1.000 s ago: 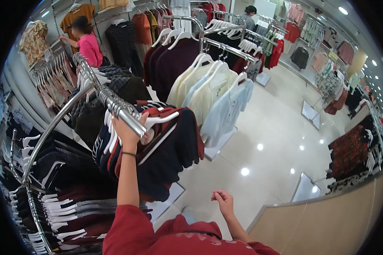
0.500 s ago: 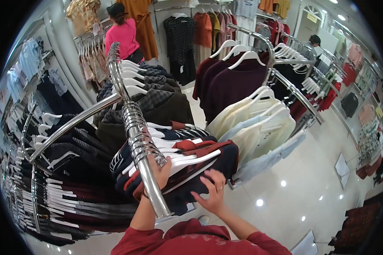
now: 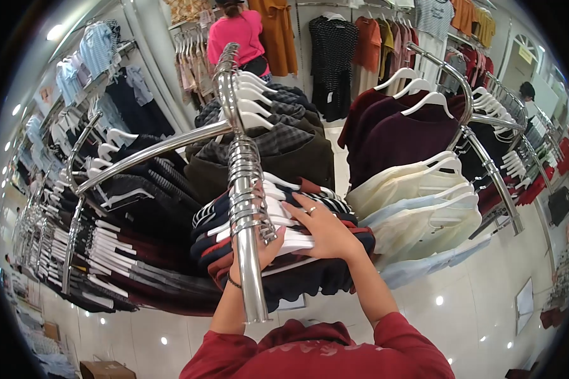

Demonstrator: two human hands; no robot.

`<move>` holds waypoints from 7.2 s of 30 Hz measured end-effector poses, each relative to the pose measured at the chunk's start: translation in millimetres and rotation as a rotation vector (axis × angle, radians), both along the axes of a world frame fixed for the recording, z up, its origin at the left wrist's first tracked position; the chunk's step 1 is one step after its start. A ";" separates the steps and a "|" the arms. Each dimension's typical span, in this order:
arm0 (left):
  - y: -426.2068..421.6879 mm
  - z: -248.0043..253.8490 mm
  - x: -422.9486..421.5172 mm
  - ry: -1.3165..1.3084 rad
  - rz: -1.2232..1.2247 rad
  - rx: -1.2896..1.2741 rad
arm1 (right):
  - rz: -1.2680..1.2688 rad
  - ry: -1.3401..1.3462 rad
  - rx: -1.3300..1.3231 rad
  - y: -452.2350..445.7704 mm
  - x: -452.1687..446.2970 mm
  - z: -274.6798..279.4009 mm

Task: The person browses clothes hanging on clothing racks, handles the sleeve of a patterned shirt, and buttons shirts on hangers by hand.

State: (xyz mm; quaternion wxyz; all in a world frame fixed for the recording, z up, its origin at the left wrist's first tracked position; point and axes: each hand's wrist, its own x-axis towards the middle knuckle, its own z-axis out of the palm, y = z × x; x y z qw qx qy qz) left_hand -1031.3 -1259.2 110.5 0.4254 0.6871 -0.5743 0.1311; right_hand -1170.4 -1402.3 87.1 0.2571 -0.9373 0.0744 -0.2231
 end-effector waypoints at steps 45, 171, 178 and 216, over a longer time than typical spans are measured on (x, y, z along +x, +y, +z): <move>21.5 -31.5 18.5 -0.007 0.033 -0.165 | -0.416 -0.302 -0.129 60.4 8.3 -48.3; -53.4 4.1 31.3 0.174 0.315 0.016 | -0.267 -0.252 -0.039 25.9 13.7 -38.0; -52.3 6.4 30.0 0.230 0.327 0.019 | -0.262 -0.307 -0.055 24.2 17.7 -46.7; -51.8 13.4 25.2 0.271 0.157 -0.027 | -0.275 -0.315 -0.047 23.4 18.8 -46.1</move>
